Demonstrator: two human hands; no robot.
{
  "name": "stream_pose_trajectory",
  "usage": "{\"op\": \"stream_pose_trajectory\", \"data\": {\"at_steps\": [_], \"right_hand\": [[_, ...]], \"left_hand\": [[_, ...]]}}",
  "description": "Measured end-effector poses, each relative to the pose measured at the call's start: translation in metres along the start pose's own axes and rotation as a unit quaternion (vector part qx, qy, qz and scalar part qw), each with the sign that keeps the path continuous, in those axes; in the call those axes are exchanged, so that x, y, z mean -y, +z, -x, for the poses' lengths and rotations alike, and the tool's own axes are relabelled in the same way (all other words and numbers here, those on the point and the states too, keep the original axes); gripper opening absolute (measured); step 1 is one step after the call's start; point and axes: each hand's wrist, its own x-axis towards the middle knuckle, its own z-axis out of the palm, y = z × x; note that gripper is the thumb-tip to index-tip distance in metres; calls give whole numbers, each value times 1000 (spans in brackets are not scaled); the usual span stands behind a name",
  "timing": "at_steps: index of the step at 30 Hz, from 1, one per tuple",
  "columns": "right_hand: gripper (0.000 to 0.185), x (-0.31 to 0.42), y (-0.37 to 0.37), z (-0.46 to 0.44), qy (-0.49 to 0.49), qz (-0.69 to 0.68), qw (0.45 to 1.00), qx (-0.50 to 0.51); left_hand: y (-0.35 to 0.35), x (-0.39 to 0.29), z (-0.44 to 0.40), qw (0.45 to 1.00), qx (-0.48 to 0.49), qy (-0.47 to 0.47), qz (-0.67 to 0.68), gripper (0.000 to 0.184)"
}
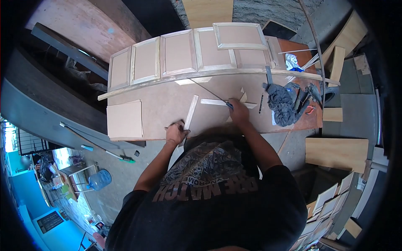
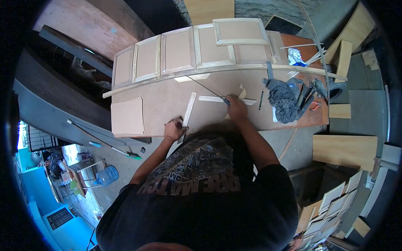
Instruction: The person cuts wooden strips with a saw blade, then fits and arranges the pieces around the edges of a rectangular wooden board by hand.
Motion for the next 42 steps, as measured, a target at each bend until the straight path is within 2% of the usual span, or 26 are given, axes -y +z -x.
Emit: {"op": "stream_pose_trajectory", "data": {"at_steps": [2,8,11,17,20,23,29,34,42], "right_hand": [[33,-2,1,1,10,10,1000,10],[31,0,0,0,14,5,1000,4],[28,2,-1,-1,34,17,999,31],[33,-4,4,-1,16,19,1000,11],[26,-6,9,1,-8,-4,999,-31],[27,1,1,0,13,4,1000,-5],[33,-2,4,0,11,8,1000,-17],[31,-1,5,0,16,9,1000,-22],[30,-3,7,0,22,7,1000,-16]], "left_hand": [[4,3,-1,1000,-4,-3,0,35],[11,11,-4,1000,2,-4,6,34],[9,10,-4,1000,5,-5,6,33],[5,1,0,1000,10,-15,2,33],[5,2,0,1000,8,-11,-2,34],[8,5,0,1000,-1,-3,-9,35],[6,7,-2,1000,23,-5,13,36],[-2,-5,6,999,0,17,-31,40],[-1,-6,6,1000,9,-3,-2,35]]}}
